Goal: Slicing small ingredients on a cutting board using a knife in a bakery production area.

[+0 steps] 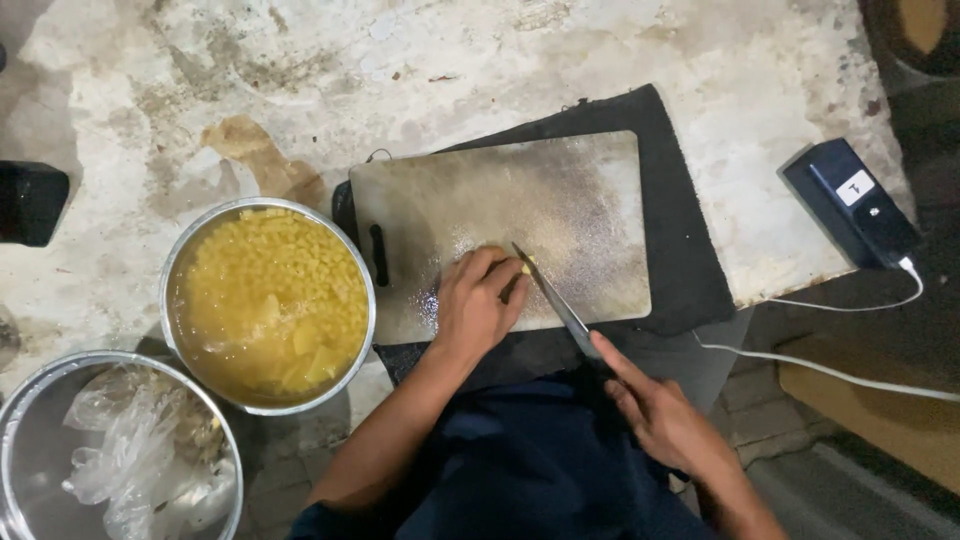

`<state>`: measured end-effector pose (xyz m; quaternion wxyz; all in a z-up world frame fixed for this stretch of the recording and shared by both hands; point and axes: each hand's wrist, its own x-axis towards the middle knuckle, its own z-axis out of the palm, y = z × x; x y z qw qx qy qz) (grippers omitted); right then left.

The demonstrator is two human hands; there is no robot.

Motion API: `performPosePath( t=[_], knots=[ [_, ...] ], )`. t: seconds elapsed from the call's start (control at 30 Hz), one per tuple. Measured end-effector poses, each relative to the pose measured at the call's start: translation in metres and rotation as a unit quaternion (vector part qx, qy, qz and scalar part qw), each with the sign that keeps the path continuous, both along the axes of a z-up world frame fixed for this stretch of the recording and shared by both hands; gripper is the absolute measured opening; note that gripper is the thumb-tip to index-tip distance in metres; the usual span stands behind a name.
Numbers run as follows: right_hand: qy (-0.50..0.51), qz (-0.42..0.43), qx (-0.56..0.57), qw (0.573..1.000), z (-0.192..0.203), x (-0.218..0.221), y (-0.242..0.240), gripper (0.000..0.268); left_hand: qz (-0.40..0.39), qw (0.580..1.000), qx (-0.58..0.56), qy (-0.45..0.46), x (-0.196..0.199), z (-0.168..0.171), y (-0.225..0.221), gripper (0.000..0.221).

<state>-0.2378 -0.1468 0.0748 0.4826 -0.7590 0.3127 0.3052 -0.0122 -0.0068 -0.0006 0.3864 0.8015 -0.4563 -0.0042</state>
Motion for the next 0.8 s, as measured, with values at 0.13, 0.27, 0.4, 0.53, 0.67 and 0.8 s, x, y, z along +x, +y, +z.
performPosePath(
  t=[0.13,0.27,0.4,0.53,0.67,0.8],
  knots=[
    [-0.016,-0.062,-0.005,0.998,0.014,0.000,-0.001,0.066,0.004,1.000,0.009,0.003,0.000,-0.003,0.003,0.017],
    [0.037,-0.148,0.036,0.988,0.014,-0.008,-0.002,0.061,-0.052,0.999,0.010,0.012,0.007,0.008,-0.002,0.030],
    [-0.043,-0.327,0.200,0.923,-0.018,-0.029,0.000,0.067,-0.133,0.990,0.048,0.017,0.013,0.008,-0.007,0.036],
    [-0.058,-0.328,0.255,0.908,-0.039,-0.028,0.002,0.067,-0.138,0.990,0.022,0.005,0.011,0.003,-0.013,0.024],
    [-0.086,-0.320,0.300,0.894,-0.045,-0.019,0.009,0.068,-0.095,0.995,0.013,-0.005,0.003,-0.006,-0.012,0.018],
    [-0.117,-0.269,0.217,0.931,-0.034,-0.002,0.020,0.067,-0.011,1.000,0.009,-0.019,-0.003,-0.006,0.000,0.020]
  ],
)
